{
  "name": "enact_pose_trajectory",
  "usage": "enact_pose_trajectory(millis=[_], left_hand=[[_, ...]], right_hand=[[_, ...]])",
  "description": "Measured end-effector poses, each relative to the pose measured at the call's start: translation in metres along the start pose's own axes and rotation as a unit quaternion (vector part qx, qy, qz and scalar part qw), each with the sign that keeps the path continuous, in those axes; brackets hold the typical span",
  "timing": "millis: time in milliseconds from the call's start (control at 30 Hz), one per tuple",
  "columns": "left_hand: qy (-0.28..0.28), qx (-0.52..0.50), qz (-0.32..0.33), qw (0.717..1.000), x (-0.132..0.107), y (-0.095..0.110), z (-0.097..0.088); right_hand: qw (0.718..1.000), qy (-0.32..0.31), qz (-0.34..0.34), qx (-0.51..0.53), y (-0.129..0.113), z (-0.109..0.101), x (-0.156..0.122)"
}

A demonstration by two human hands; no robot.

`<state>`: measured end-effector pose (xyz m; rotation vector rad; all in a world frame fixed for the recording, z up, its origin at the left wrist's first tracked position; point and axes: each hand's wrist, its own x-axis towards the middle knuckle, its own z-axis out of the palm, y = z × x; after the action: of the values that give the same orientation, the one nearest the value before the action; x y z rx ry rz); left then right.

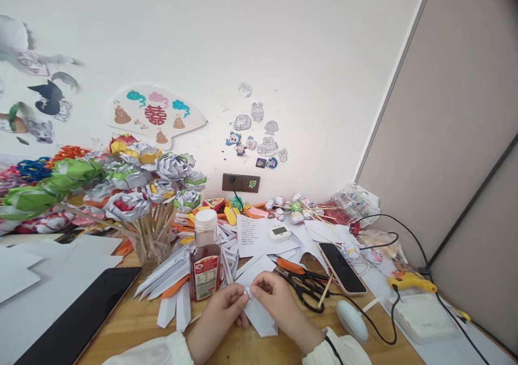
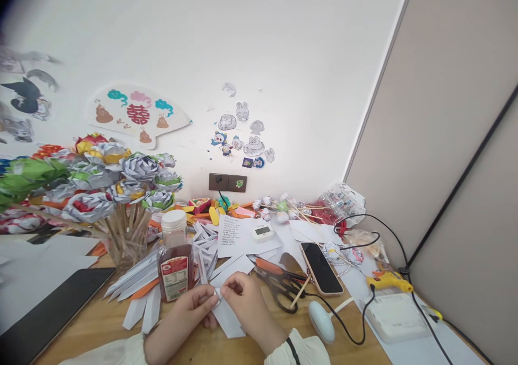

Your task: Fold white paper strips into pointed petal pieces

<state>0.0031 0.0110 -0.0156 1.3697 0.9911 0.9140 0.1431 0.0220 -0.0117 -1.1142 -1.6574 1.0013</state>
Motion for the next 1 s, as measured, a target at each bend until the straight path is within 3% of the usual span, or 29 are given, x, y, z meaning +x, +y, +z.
enact_pose_trajectory(millis=[400, 1000], left_hand=[[0.015, 0.009, -0.013, 1.0, -0.0008, -0.0001, -0.0003], [0.017, 0.032, 0.02, 0.999, -0.004, 0.002, -0.0004]], right_hand=[[0.999, -0.019, 0.017, 0.026, -0.0012, -0.0028, -0.0001], [0.998, -0.027, 0.029, 0.042, 0.0, -0.0025, -0.0011]])
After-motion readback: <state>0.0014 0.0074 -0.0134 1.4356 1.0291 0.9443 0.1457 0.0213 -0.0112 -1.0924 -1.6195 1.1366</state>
